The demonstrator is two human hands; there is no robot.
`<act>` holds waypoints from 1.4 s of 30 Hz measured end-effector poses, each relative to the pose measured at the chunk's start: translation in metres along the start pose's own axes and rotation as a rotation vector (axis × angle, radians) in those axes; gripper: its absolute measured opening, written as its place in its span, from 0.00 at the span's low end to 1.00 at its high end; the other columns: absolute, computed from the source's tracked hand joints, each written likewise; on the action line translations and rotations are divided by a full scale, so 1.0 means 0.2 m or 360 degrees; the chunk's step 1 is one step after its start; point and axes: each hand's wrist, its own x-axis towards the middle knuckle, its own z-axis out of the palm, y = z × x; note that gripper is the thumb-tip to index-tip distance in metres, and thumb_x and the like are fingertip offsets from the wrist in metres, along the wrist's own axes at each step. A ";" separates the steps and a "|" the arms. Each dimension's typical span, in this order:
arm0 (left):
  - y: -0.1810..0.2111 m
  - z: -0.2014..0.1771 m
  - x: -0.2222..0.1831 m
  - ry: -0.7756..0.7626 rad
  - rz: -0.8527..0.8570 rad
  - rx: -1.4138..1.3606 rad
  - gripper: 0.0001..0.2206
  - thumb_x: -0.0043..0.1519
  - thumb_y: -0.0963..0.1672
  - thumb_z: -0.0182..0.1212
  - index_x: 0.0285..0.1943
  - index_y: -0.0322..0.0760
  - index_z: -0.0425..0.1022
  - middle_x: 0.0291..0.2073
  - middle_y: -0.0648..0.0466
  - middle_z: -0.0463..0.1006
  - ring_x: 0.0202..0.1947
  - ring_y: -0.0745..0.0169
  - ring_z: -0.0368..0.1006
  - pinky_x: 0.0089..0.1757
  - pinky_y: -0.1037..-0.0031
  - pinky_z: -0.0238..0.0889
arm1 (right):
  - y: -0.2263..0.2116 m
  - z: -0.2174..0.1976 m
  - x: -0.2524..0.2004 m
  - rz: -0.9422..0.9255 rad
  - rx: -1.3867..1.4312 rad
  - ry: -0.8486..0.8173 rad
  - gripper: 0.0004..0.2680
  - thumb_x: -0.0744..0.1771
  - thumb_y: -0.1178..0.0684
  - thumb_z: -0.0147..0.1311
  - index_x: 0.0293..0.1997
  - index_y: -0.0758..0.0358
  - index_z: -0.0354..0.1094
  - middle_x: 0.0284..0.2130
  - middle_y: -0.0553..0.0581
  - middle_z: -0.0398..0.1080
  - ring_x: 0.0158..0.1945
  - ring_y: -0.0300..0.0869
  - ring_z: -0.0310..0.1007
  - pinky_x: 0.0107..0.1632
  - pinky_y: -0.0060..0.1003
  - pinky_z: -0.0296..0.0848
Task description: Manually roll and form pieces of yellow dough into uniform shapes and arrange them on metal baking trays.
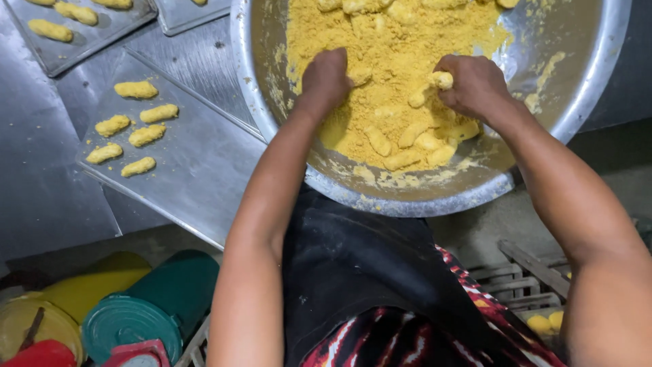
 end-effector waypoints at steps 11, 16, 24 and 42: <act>-0.03 0.18 0.09 -0.0017 0.0085 0.0334 0.06 0.64 0.38 0.61 0.47 0.38 0.80 0.43 0.42 0.81 0.38 0.52 0.80 0.41 0.65 0.76 | -0.18 -0.03 0.03 -0.0054 -0.0165 -0.0145 0.20 0.63 0.43 0.66 0.60 0.56 0.71 0.48 0.61 0.76 0.50 0.53 0.76 0.51 0.53 0.73; -0.03 -0.11 0.01 -0.0216 0.0402 -0.0576 0.14 0.54 0.41 0.74 0.48 0.36 0.79 0.43 0.48 0.78 0.32 0.68 0.79 0.34 0.76 0.75 | -0.20 -0.07 0.00 -0.0267 0.0358 0.0069 0.23 0.64 0.38 0.62 0.62 0.59 0.69 0.56 0.63 0.72 0.57 0.52 0.72 0.57 0.52 0.71; 0.09 -0.44 -0.23 -0.0980 0.0201 -0.2181 0.11 0.66 0.41 0.66 0.55 0.31 0.75 0.30 0.58 0.73 0.22 0.74 0.65 0.25 0.78 0.56 | -0.34 -0.05 -0.03 -0.0226 0.2657 -0.0633 0.19 0.71 0.46 0.52 0.66 0.70 0.65 0.51 0.60 0.71 0.51 0.42 0.76 0.58 0.46 0.80; 0.08 -0.40 -0.30 -0.0792 0.0102 -0.2115 0.19 0.60 0.40 0.72 0.59 0.31 0.74 0.39 0.53 0.81 0.26 0.77 0.72 0.22 0.85 0.59 | -0.48 -0.12 -0.12 -0.0369 0.2302 0.0064 0.09 0.68 0.64 0.60 0.53 0.71 0.70 0.43 0.57 0.75 0.45 0.39 0.78 0.52 0.37 0.82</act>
